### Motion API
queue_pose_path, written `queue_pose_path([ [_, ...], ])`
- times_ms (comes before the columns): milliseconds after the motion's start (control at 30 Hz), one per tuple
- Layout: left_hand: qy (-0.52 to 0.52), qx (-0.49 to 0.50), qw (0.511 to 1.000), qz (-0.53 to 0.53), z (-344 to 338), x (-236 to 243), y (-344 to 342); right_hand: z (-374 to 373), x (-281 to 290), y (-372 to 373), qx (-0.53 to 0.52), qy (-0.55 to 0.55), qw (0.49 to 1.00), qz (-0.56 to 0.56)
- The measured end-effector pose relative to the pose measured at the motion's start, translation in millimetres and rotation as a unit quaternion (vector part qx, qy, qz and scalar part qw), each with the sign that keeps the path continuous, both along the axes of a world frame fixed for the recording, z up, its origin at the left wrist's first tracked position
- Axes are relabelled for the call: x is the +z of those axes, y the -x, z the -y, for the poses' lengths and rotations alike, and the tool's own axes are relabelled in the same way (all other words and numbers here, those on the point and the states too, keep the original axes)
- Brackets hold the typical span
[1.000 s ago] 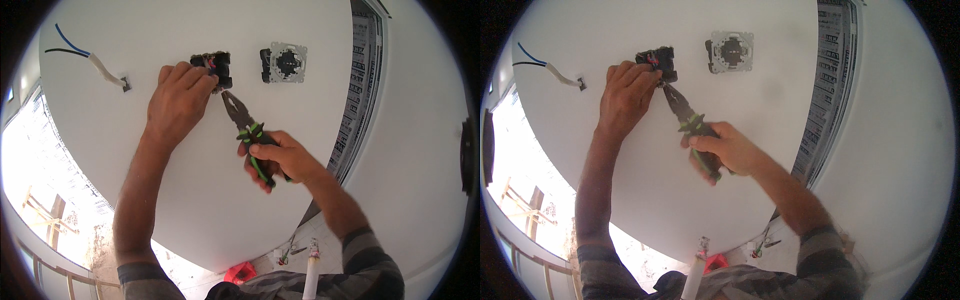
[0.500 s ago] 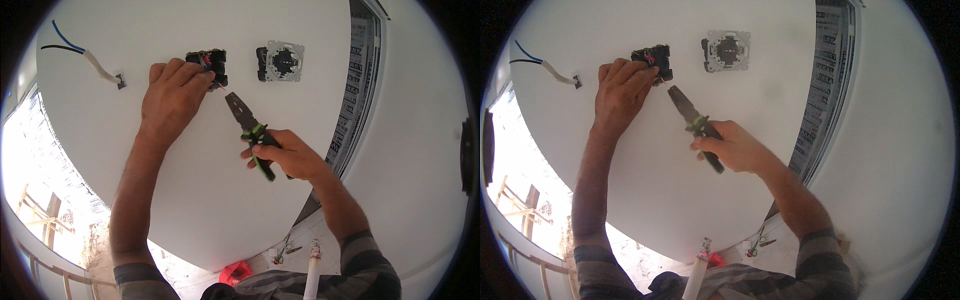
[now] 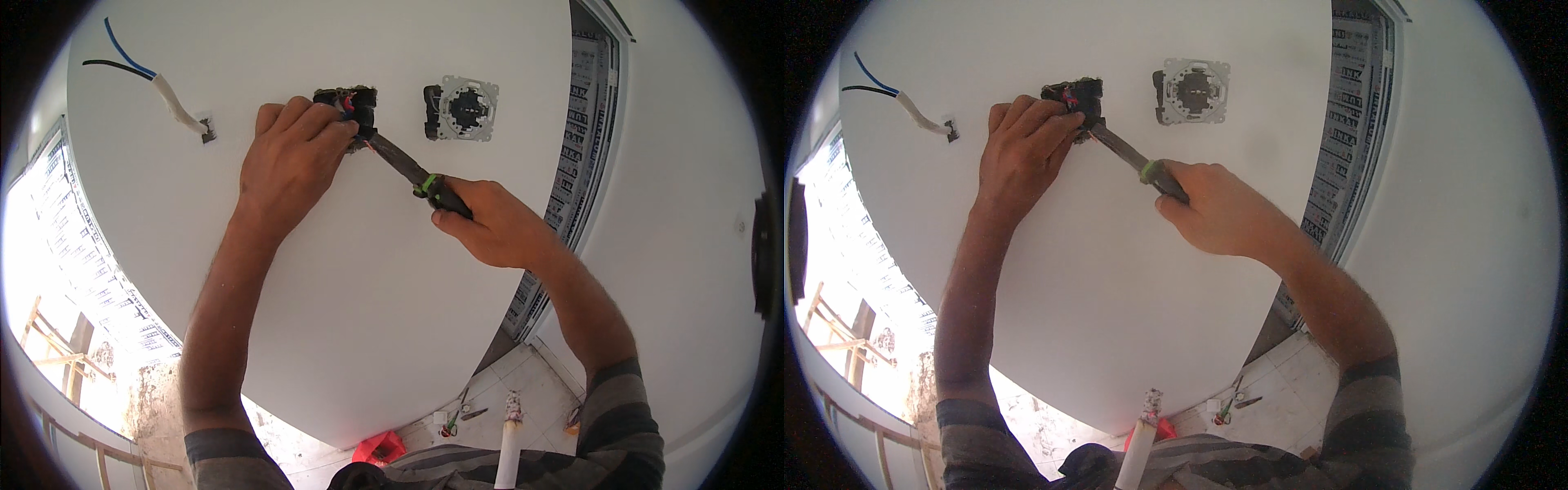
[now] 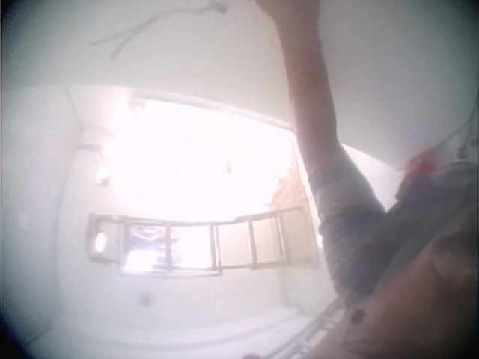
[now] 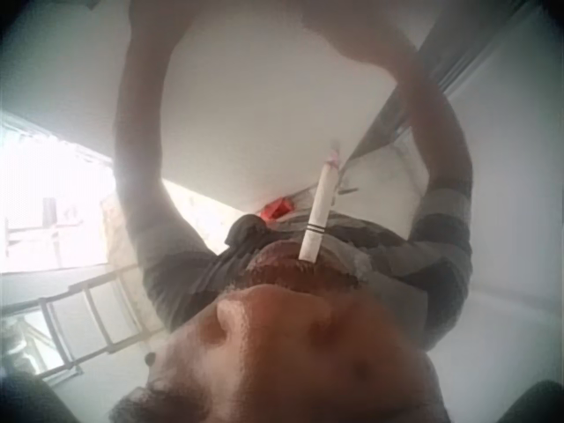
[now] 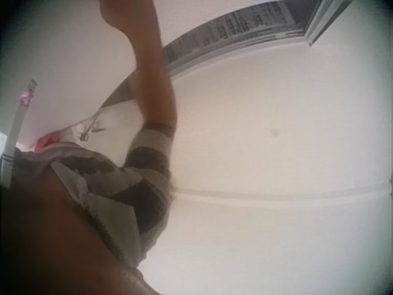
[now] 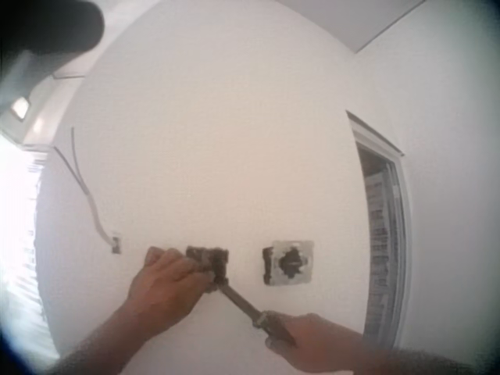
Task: The person works on a wall-mounted electrical box, using pliers to strip and adjust wires, then wraps the connections with electrical tape. The person handles the fixture and wires directly with their hands and tools.
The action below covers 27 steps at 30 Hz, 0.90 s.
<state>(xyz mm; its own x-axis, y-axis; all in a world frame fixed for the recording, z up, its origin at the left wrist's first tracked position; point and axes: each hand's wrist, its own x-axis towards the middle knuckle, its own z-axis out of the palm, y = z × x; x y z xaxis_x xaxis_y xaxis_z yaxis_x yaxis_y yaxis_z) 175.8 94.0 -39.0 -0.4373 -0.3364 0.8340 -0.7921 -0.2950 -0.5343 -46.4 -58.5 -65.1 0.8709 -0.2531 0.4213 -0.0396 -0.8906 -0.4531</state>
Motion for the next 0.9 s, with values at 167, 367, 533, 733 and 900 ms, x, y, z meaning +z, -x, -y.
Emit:
queue_pose_path([
  [167,0.002,0.011,1.0,-0.004,0,0,0,-7,9,0,-0.025,0.022,0.999,-0.025],
  [367,-0.002,0.003,1.0,-0.006,0,0,2,3,5,-7,-0.01,0.003,0.999,-0.034],
  [533,0.004,-0.004,1.0,0.007,0,0,-2,-1,-12,-17,0.076,-0.228,0.97,-0.037],
  [733,-0.004,-0.039,0.999,0.012,-2,1,-3,8,-63,-45,0.456,-0.626,0.632,-0.043],
  [900,0.002,-0.055,0.998,0.014,3,2,2,-4,-94,-71,0.574,-0.662,0.482,-0.016],
])
